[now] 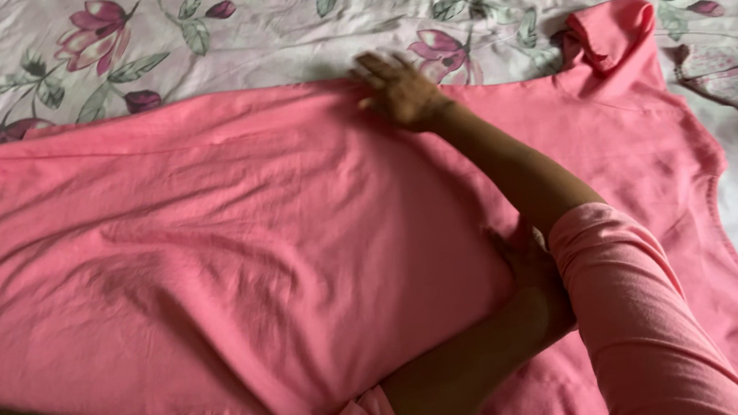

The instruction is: The person irons a pink dress laid out on a bed. They smooth the fabric with their hands, use a blue iron to press the main body and sleeves, and then fold the garment. The person also adjusts the dress to align an embroidered band before continuing to iron.

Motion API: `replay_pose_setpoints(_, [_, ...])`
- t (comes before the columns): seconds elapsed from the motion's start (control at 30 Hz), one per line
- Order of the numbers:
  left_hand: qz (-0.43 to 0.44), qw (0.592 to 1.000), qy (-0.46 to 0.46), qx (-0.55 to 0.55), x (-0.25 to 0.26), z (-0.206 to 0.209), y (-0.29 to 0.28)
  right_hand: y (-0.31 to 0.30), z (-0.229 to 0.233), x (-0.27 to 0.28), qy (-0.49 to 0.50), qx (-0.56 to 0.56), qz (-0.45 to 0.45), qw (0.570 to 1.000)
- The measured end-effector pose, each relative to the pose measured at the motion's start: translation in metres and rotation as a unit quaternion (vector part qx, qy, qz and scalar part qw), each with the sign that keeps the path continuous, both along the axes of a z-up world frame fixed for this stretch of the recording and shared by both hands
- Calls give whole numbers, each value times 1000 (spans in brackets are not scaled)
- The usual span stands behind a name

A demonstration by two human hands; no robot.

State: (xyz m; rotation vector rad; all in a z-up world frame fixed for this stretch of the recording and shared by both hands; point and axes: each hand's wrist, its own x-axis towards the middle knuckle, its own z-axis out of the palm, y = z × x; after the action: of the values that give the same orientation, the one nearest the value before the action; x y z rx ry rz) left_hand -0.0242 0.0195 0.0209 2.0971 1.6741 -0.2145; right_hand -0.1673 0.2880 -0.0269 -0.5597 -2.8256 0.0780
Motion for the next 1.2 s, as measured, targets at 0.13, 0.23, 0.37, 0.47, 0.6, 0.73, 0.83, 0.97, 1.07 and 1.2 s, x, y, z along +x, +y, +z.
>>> replay_pose_setpoints(0.13, [-14,1000,11,-17,4,-6,11,-54,-15,-52,-15,-109,181,977])
replay_pose_setpoints(0.23, [-22,999,12,-30,5,-7,8,-42,-10,-68,-35,-40,-23,998])
replay_pose_setpoints(0.37, [-27,999,24,-33,6,-1,0,-35,2,-28,-14,100,-66,993])
replay_pose_setpoints(0.47, [-35,998,34,-38,10,2,0,-68,5,8,-4,44,143,989])
replay_pose_setpoints(0.6, [-54,996,48,-43,12,2,1,-100,17,77,-152,-160,63,973])
replay_pose_setpoints(0.73, [-22,999,26,-23,17,-2,3,-90,5,195,-79,-128,103,983])
replay_pose_setpoints(0.83, [-20,999,31,-14,22,-17,5,-109,-23,264,21,-252,-84,964])
replay_pose_setpoints(0.97, [-21,998,54,-5,20,-39,28,-183,-30,311,45,-101,-171,979])
replay_pose_setpoints(1.07, [-21,998,58,10,14,-44,38,-245,-7,302,100,-221,-375,895])
replay_pose_setpoints(1.2, [-2,1000,23,9,-19,-18,22,-317,17,272,62,-245,-465,848])
